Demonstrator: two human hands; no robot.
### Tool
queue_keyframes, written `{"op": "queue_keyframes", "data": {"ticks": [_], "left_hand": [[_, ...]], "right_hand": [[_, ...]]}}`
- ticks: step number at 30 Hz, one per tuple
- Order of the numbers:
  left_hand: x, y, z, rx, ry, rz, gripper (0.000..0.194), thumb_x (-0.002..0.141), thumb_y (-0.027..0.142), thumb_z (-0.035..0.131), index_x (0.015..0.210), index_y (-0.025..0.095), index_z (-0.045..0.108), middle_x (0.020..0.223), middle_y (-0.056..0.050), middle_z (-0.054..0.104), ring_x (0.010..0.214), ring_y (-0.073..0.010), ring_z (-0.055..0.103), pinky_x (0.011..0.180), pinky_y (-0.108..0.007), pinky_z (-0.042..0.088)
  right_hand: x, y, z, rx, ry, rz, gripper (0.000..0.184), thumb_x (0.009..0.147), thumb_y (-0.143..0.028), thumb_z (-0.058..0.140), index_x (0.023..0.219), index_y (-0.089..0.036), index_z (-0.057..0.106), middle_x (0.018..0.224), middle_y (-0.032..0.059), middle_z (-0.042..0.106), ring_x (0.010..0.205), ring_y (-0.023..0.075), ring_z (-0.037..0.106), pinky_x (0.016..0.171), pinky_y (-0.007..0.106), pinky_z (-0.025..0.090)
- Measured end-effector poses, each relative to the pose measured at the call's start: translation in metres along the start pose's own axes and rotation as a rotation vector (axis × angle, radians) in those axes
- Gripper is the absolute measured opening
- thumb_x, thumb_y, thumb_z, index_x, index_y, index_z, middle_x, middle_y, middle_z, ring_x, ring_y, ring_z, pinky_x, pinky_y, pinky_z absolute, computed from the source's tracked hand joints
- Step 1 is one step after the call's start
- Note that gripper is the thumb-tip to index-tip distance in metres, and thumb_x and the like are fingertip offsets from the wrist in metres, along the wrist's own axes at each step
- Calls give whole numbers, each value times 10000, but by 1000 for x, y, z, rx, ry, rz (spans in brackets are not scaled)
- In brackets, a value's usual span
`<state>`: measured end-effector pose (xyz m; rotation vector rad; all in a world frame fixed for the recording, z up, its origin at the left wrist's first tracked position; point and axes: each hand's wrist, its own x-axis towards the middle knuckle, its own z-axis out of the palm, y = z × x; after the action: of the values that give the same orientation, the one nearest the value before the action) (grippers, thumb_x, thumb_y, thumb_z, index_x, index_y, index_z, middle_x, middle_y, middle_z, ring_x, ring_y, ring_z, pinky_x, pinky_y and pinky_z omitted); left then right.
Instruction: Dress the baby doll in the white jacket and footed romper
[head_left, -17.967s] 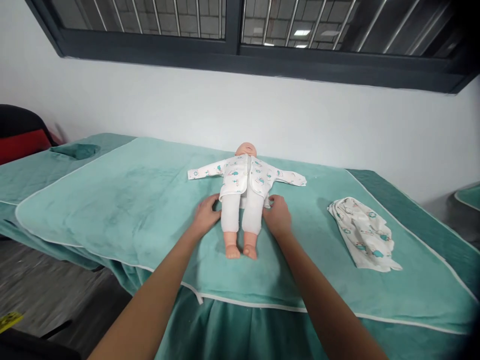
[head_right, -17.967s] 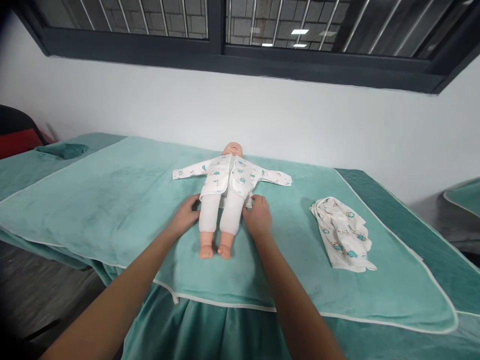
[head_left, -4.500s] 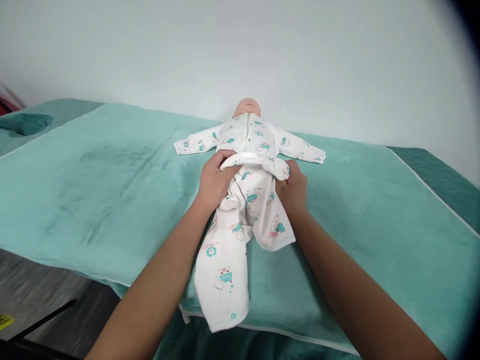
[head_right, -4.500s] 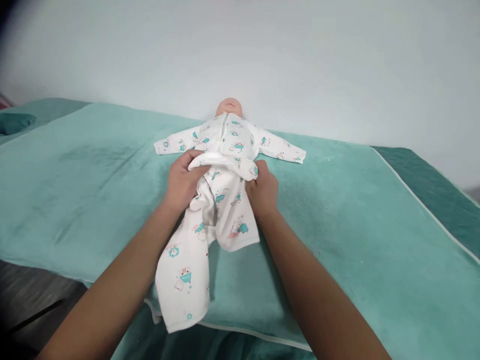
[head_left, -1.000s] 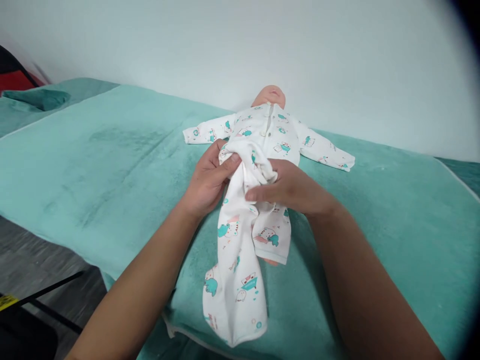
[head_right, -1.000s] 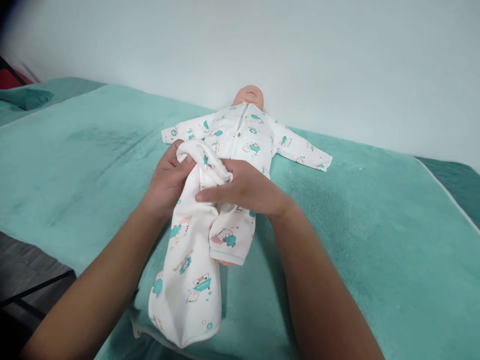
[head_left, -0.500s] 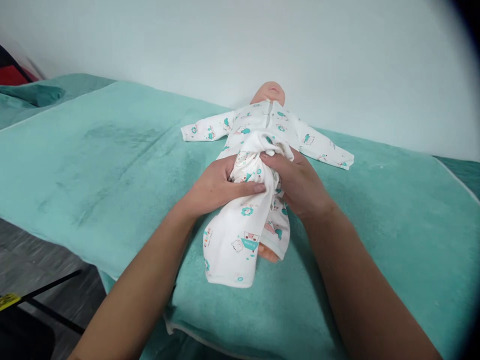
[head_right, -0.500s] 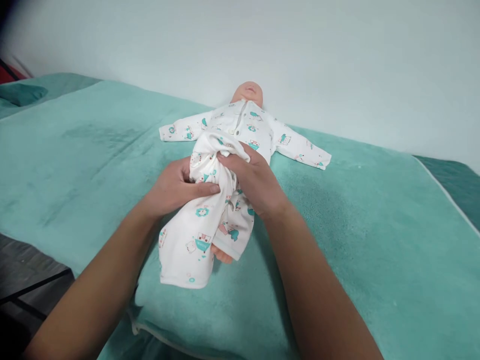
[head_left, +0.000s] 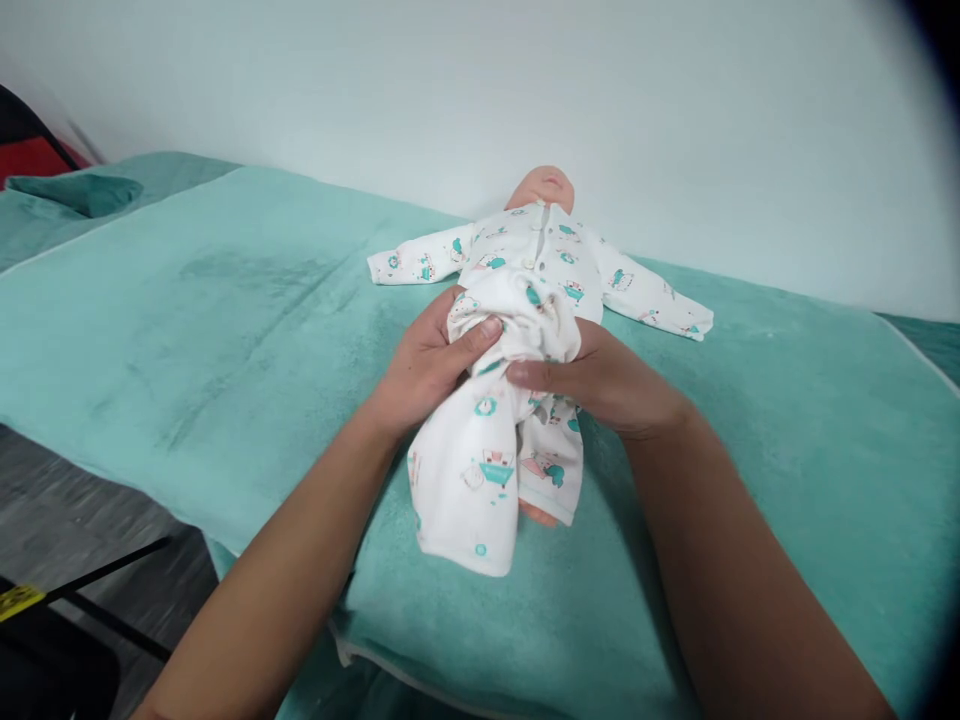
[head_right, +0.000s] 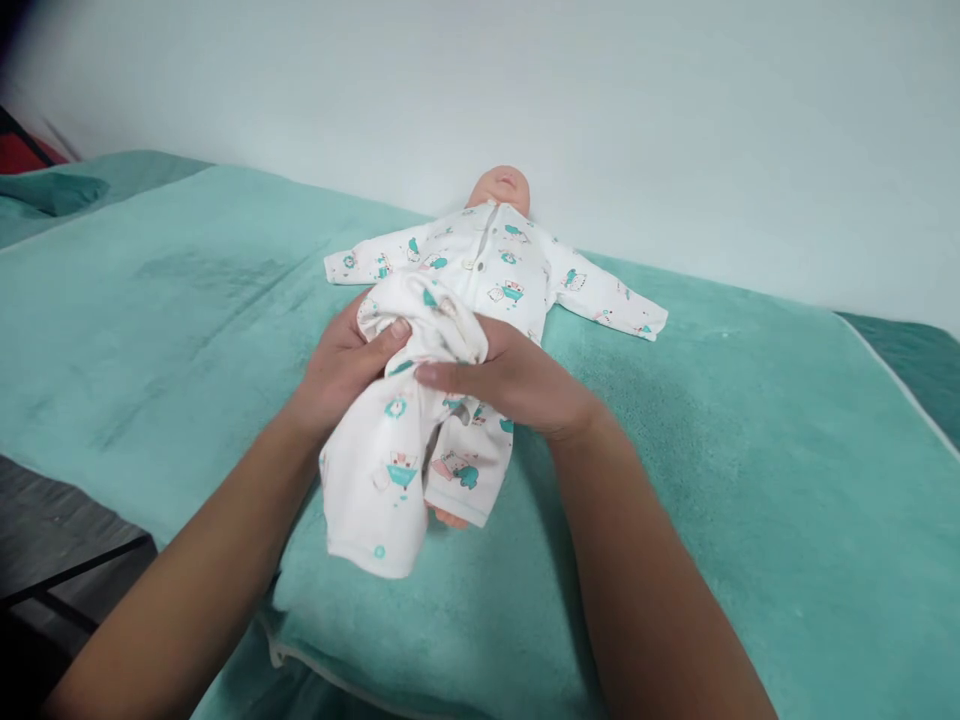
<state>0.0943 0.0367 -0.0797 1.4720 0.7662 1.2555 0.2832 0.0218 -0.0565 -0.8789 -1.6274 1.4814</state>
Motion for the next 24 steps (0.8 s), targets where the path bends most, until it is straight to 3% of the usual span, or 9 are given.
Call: {"op": "queue_keyframes", "data": {"ticks": [4,10,14,19,24], "left_hand": [[-5,5,-1,-13,-73,-98,347,804,517,723,903,189,668,808,-17,691,693,-166,644,590,-267,493],[-6,5,-6,36,-167,-194,319,680,417,836,813,161,700,784,-22,703,678,-166,637,584,-259,487],[-6,5,-4,-14,-98,-157,257,733,400,798,770,160,714,761,-21,701,681,-162,639,609,-258,489],[-9,5,4,-201,28,-142,294,689,368,831,878,160,745,841,-37,730,720,-172,663,653,-277,524],[-44,22,22,-284,104,-304,295,724,396,808,894,167,733,696,-15,694,546,-131,605,513,-244,469]], "right_hand": [[5,8,4,119,173,-93,438,797,-415,761,1183,-243,645,1127,41,716,1013,257,681,823,388,568],[6,7,7,75,184,-100,450,825,-440,728,1228,-276,616,1174,32,701,1096,261,655,884,389,560],[5,6,9,39,177,-83,460,799,-468,751,1198,-262,652,1160,38,709,1108,273,651,907,408,555],[4,5,5,-55,171,0,427,757,-447,788,1108,-217,707,1076,50,733,1004,270,683,819,388,570],[2,-6,-5,-245,-2,110,367,705,-370,817,1016,-192,739,1010,41,746,930,249,682,740,322,546]]}}
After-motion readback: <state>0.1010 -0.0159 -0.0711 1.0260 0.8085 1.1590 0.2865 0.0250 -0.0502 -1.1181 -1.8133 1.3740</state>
